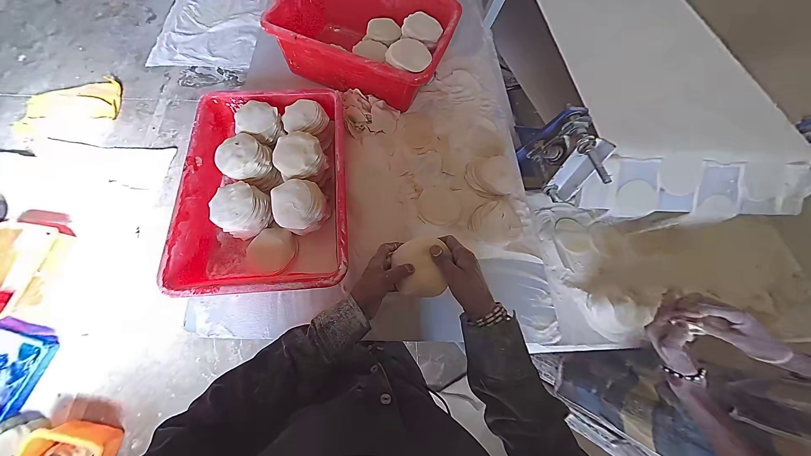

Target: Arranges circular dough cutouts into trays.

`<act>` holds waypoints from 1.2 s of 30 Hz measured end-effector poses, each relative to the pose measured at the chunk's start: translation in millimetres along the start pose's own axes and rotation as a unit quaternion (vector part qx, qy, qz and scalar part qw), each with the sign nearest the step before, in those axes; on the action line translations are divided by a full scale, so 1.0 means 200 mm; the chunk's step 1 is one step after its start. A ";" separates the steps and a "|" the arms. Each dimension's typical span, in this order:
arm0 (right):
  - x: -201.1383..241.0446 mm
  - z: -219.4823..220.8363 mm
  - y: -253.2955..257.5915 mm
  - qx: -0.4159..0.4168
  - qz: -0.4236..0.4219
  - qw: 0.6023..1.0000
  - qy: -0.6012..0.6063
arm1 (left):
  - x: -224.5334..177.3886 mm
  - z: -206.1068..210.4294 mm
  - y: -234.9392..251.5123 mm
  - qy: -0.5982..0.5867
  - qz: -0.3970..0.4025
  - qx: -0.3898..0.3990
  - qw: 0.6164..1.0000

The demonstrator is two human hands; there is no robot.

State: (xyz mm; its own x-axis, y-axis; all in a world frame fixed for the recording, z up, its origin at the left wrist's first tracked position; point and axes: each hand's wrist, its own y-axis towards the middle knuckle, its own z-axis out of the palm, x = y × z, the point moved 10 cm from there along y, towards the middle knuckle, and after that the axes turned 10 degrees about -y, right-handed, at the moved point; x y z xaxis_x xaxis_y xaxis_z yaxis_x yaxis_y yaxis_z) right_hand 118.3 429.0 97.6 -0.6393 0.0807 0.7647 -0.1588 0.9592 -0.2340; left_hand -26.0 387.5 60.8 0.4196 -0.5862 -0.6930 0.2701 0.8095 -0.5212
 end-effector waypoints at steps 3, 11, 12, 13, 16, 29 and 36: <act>0.24 0.13 0.02 0.064 -0.026 0.994 0.080 | -0.24 -0.17 -0.17 0.026 0.125 -0.043 0.991; 0.75 0.94 0.14 0.225 0.016 0.953 0.204 | -0.65 -0.99 -0.49 0.190 0.230 -0.218 0.929; 0.76 1.04 0.17 0.240 0.032 0.954 0.177 | -0.67 -1.08 -0.48 0.248 0.218 -0.222 0.917; 0.76 1.13 0.20 0.250 0.045 0.958 0.135 | -0.68 -1.16 -0.45 0.315 0.196 -0.219 0.903; 0.76 1.30 0.26 0.283 0.031 0.951 -0.117 | -0.64 -1.28 -0.34 0.488 0.087 -0.166 0.852; -0.11 -0.20 0.44 -0.138 0.248 0.937 -0.205 | -0.70 -1.32 -0.54 0.535 0.217 -0.199 0.792; -0.32 -0.28 0.68 -0.031 0.325 0.924 -0.201 | -0.80 -0.96 -0.70 0.526 0.360 -0.221 0.738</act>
State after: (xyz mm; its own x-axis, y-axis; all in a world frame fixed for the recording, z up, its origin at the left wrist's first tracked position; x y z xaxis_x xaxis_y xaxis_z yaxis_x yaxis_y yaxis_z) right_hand 178.7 569.7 50.2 -0.8146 0.5492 0.1866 0.3919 0.7582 -0.5211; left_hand -297.5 362.1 149.9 -0.6511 0.1019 -0.7521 -0.1021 0.9702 0.2198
